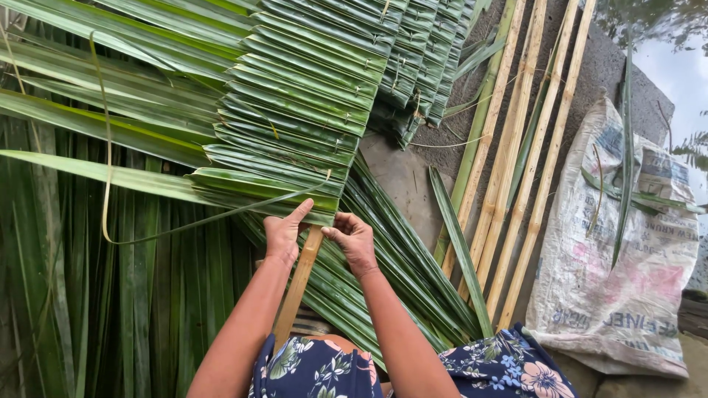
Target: Weaving palm leaves onto a wooden stick to create a thatched panel
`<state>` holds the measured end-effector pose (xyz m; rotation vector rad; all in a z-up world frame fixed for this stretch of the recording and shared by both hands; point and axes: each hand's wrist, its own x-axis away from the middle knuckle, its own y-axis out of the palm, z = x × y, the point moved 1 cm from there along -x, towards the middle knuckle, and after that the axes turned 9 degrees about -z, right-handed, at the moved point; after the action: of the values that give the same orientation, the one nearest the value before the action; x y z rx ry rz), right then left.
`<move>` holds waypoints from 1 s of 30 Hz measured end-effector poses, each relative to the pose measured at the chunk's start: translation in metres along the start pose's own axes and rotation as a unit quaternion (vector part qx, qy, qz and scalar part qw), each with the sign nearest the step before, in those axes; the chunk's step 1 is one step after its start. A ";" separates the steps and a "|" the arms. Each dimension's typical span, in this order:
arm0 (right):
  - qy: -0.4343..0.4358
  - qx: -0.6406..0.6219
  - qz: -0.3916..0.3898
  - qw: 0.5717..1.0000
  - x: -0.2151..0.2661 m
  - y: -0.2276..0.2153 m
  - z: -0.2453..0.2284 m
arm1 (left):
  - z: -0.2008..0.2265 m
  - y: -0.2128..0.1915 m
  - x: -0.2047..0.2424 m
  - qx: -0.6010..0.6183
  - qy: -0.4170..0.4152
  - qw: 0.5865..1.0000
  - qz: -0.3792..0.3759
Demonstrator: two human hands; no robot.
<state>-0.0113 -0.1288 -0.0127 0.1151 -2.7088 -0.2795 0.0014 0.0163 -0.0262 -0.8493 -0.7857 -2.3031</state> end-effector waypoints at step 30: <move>0.178 -0.034 -0.003 0.984 -0.093 0.001 -0.022 | -0.021 -0.002 -0.038 0.004 0.079 0.997 0.010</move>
<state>0.0824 -0.1201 -0.0295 0.1400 -2.3429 -0.3199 0.0167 0.0148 -0.0674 -0.6588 -0.7144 -2.3144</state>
